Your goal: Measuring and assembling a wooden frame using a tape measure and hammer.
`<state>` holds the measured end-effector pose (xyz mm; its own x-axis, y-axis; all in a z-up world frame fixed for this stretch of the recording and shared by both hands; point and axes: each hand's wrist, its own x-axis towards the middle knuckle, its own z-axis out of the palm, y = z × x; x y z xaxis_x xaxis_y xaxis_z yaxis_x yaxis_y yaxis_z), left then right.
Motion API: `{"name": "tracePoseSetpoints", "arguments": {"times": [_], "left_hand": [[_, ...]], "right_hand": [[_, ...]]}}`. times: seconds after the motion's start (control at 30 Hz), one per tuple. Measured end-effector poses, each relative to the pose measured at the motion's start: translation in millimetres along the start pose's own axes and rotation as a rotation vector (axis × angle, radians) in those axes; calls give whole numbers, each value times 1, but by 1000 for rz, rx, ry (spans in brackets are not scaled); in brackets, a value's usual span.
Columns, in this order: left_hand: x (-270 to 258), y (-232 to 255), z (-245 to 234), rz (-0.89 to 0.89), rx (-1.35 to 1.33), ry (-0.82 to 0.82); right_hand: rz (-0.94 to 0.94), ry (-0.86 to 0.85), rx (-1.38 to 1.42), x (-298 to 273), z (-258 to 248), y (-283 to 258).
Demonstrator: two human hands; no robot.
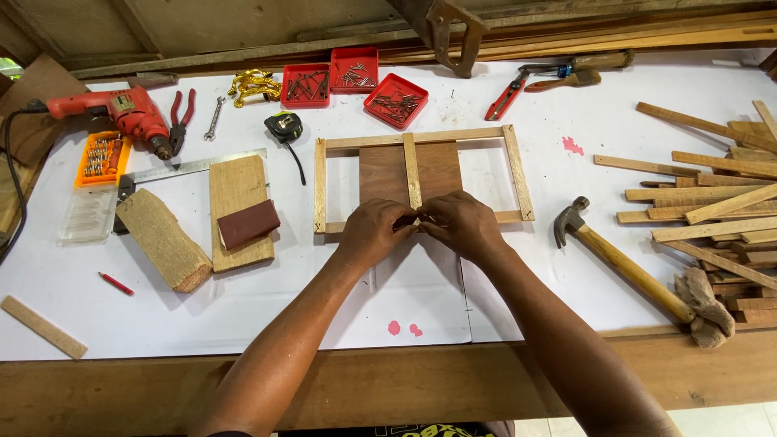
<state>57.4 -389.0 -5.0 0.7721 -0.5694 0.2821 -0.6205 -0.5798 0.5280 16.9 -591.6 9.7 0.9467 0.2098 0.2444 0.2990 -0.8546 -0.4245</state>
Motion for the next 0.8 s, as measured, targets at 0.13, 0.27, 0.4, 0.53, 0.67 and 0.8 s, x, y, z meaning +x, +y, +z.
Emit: {"name": "tracePoseSetpoints", "arguments": {"times": [0.13,0.27,0.4,0.53,0.67,0.8], "left_hand": [[0,0,-1,8,-5,9],[-1,-3,4,-6,3,-9],[0,-4,5,-7,10,-12],[0,0,0,-12,3,4],[-2,-3,5,26,-4,35],[-1,-3,5,-9,-44,10]], "right_hand": [[-28,31,-22,-3,1,1],[-14,31,20,-6,3,0],[-23,46,11,-6,4,0],[-44,80,3,-7,2,-3],[-78,123,35,-10,3,-4],[-86,151,33,-11,5,-5]]}}
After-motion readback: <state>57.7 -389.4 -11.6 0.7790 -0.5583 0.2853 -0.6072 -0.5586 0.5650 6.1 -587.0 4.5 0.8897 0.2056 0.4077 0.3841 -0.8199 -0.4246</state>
